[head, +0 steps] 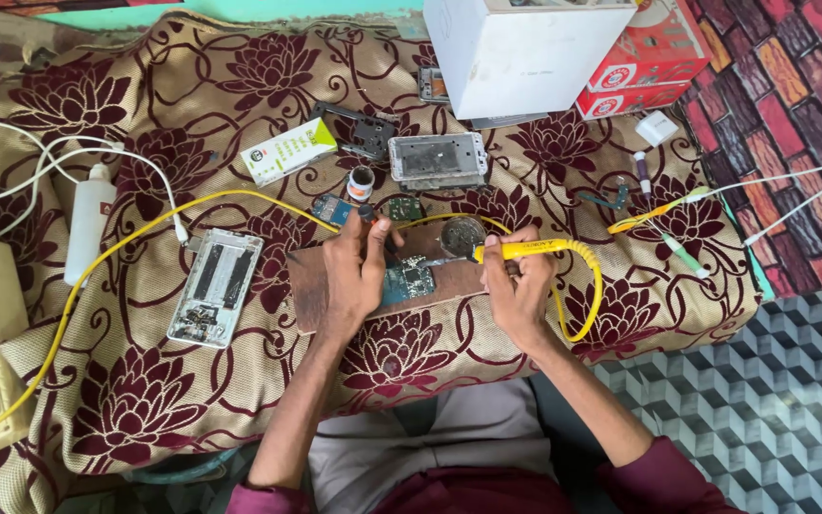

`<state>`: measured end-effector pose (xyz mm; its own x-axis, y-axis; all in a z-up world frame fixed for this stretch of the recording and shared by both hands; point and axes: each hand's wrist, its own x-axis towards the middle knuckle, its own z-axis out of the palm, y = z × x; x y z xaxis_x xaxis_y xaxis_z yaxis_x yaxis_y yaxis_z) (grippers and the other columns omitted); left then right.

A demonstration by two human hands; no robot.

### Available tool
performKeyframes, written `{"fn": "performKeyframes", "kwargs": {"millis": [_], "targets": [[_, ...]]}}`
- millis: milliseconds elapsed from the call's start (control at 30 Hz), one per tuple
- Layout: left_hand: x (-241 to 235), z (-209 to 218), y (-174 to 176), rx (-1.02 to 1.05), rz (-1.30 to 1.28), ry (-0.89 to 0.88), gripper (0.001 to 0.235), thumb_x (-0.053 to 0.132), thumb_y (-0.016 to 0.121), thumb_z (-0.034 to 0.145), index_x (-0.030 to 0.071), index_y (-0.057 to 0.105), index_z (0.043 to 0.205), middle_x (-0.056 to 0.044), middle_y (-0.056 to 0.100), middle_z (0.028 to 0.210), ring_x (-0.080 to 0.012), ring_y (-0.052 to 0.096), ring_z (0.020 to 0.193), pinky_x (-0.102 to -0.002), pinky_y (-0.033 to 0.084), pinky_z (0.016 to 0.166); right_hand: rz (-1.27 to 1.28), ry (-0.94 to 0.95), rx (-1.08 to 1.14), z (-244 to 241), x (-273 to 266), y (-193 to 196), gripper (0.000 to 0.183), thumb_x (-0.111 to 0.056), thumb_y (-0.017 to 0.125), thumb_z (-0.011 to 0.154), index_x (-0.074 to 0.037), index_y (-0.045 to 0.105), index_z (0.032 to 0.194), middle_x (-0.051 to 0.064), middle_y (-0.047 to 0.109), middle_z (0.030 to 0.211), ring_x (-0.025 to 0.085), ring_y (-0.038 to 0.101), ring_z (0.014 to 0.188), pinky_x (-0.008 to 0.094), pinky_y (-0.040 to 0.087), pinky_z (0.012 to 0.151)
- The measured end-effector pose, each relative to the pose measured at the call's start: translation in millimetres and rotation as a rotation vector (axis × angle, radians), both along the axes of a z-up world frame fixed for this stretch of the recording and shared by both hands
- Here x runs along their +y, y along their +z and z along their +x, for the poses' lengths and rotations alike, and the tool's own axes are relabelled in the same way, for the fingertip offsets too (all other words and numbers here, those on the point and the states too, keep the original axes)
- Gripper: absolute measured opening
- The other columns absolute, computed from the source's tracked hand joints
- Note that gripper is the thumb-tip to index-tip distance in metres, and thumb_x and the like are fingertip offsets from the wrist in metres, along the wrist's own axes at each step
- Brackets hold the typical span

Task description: The person solders a small circuit board using a soldering iron and solder wire. They repeatedly apply heat and solder to various points on the board while holding it steady with a screwdriver.

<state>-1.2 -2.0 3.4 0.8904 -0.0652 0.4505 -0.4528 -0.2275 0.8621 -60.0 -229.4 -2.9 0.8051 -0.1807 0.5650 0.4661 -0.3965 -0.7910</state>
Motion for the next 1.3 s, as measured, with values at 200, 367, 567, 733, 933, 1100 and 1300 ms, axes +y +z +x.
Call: {"fn": "performKeyframes", "kwargs": {"millis": [200,367,567,733,933,1100,1300], "targets": [[-0.2,-6.3,6.1,-0.06,0.073,0.007,0.026,0.019,0.052,0.109,0.005,0.063,0.091,-0.004,0.074,0.074,-0.0082,0.052,0.042,-0.028,0.04,0.038,-0.081,-0.019,0.039,1.4,2.5,16.5,0.014,-0.008,0.061,0.105,-0.006,0.056,0.092,0.004,0.062,0.066,0.006,0.061,0.05,0.019,0.045,0.039],[0.0,-5.1,16.9,0.071,0.026,-0.008,0.02,0.016,0.051,0.104,0.005,0.062,0.092,-0.004,0.075,0.076,-0.0085,0.053,0.041,-0.029,0.042,0.036,-0.08,0.114,0.155,19.1,-6.0,34.7,0.014,-0.011,0.057,0.106,-0.005,0.056,0.093,0.004,0.063,0.069,0.006,0.058,0.048,0.02,0.047,0.037],[1.7,-4.0,13.4,0.068,0.02,0.016,0.021,0.014,0.052,0.105,0.006,0.065,0.091,-0.005,0.076,0.075,-0.0095,0.056,0.042,-0.029,0.044,0.039,-0.047,0.112,0.089,11.5,-0.5,22.9,0.016,-0.01,0.056,0.106,-0.005,0.054,0.091,0.004,0.059,0.065,0.007,0.057,0.046,0.021,0.043,0.035],[0.1,0.3,8.0,0.001,-0.028,-0.011,0.02,0.013,0.051,0.107,0.005,0.064,0.094,-0.004,0.076,0.076,-0.0086,0.063,0.049,-0.027,0.049,0.044,0.08,0.066,0.056,-19.7,6.4,-6.1,0.014,-0.007,0.055,0.106,-0.002,0.048,0.095,0.005,0.06,0.068,0.007,0.06,0.051,0.02,0.049,0.038],[-1.7,-4.9,13.2,0.005,-0.03,0.003,0.018,0.014,0.053,0.107,0.004,0.063,0.095,-0.004,0.076,0.076,-0.0093,0.061,0.05,-0.028,0.046,0.045,0.374,0.037,0.081,-21.0,9.9,-23.5,0.017,-0.012,0.053,0.109,-0.004,0.045,0.096,0.005,0.056,0.062,0.009,0.055,0.046,0.023,0.046,0.038],[-1.0,-6.6,17.2,0.065,-0.006,0.016,0.019,0.015,0.053,0.106,0.004,0.064,0.095,-0.004,0.076,0.076,-0.0092,0.057,0.046,-0.027,0.042,0.042,0.559,-0.045,0.057,-18.9,5.7,-25.3,0.021,-0.02,0.05,0.111,-0.003,0.047,0.098,0.006,0.056,0.063,0.012,0.056,0.045,0.024,0.045,0.035],[-0.8,-2.6,12.4,0.101,0.037,0.031,0.018,0.015,0.052,0.104,0.004,0.06,0.093,-0.004,0.076,0.075,-0.0082,0.051,0.042,-0.027,0.038,0.039,0.503,0.047,0.03,-20.3,7.5,-35.1,0.018,-0.016,0.049,0.111,-0.003,0.044,0.1,0.006,0.054,0.065,0.01,0.055,0.047,0.022,0.045,0.037]]}}
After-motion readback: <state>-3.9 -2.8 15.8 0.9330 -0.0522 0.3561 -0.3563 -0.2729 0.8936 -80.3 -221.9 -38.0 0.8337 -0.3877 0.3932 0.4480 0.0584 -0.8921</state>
